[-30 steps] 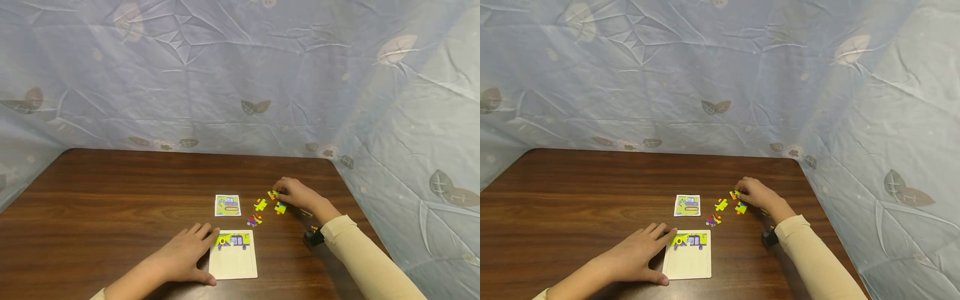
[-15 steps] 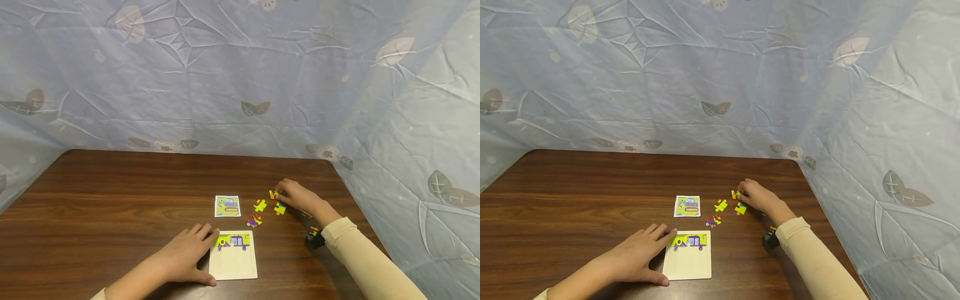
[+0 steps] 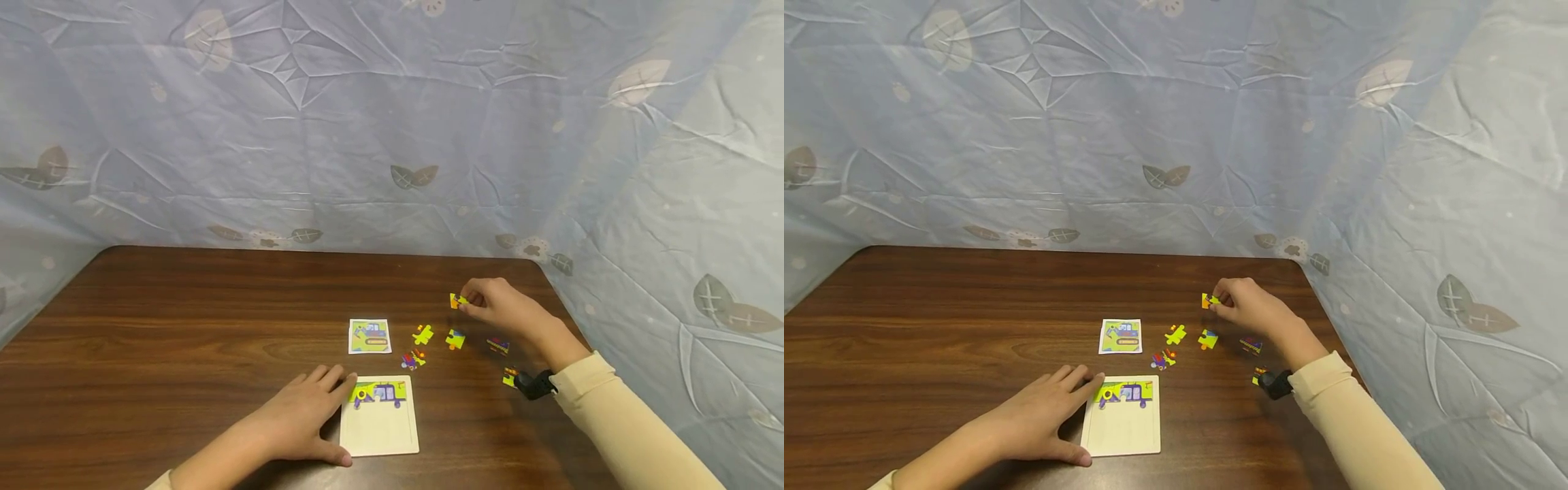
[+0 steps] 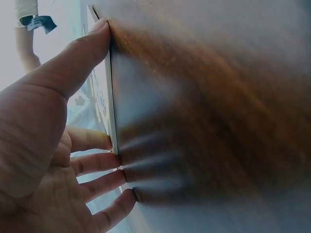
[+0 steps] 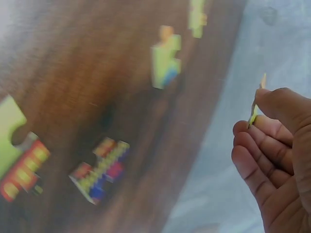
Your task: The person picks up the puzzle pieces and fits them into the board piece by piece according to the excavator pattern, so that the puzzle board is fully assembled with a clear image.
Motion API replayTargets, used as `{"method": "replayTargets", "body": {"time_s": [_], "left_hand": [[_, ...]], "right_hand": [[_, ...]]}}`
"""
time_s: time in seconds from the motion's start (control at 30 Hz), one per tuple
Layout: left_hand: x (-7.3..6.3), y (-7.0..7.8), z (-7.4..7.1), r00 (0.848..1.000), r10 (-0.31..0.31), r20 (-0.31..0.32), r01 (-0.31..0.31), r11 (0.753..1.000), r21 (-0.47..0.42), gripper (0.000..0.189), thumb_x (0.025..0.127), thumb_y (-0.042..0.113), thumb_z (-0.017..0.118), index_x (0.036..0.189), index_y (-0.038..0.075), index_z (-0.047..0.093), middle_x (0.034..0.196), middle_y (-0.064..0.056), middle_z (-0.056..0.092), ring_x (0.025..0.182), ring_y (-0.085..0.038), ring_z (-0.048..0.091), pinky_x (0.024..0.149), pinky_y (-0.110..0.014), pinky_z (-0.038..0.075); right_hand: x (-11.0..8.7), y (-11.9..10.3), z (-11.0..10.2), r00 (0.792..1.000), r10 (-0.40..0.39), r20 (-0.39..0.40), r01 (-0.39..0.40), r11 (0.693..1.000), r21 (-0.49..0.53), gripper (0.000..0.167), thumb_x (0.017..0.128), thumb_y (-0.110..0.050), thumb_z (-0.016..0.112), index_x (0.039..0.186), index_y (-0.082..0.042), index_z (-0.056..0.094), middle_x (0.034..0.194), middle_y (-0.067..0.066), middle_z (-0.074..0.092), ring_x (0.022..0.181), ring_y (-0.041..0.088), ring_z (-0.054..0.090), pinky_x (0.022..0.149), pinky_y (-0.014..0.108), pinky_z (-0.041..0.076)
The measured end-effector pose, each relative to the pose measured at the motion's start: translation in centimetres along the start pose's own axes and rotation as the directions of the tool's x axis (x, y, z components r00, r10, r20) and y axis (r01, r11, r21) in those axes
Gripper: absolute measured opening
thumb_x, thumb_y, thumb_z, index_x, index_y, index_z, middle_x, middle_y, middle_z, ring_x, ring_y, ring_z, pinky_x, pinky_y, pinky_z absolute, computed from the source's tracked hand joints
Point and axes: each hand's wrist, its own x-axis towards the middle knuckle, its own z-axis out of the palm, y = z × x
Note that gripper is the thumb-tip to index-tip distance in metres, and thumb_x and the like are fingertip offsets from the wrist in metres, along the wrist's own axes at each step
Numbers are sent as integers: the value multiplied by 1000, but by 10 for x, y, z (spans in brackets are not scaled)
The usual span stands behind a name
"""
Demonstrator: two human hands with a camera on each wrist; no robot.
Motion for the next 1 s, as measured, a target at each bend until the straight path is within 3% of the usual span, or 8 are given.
{"method": "replayTargets", "body": {"time_s": [0.33, 0.83, 1.0], "left_hand": [[0, -2, -1, 1000, 16, -15, -16, 1000, 24, 115, 75, 75, 78, 158, 4, 43, 157, -19, 47, 143, -41, 47, 111, -69, 43], [0, 0, 1, 1000, 5, -5, -5, 1000, 8, 117, 74, 76, 78, 159, 4, 42, 160, -21, 45, 146, -44, 44, 112, -71, 41], [0, 0, 0, 1000, 5, -10, -5, 1000, 7, 117, 74, 76, 78, 159, 3, 42, 160, -21, 45, 146, -45, 44, 113, -71, 41]], "right_hand": [[-5, -11, -20, 998, -55, -29, 54, 998, -26, 11, 98, -15, 73, 103, -5, 72, 92, 3, 75, 84, 14, 69, 79, 35, 60], [-8, -35, -12, 997, -72, -15, 71, 996, -52, 14, 97, -17, 73, 103, -5, 70, 91, 1, 73, 82, 10, 66, 76, 32, 57], [-9, -52, -4, 992, -126, -6, 125, 988, -95, 20, 98, -20, 74, 106, -3, 70, 94, 2, 73, 83, 10, 67, 76, 31, 59]]}}
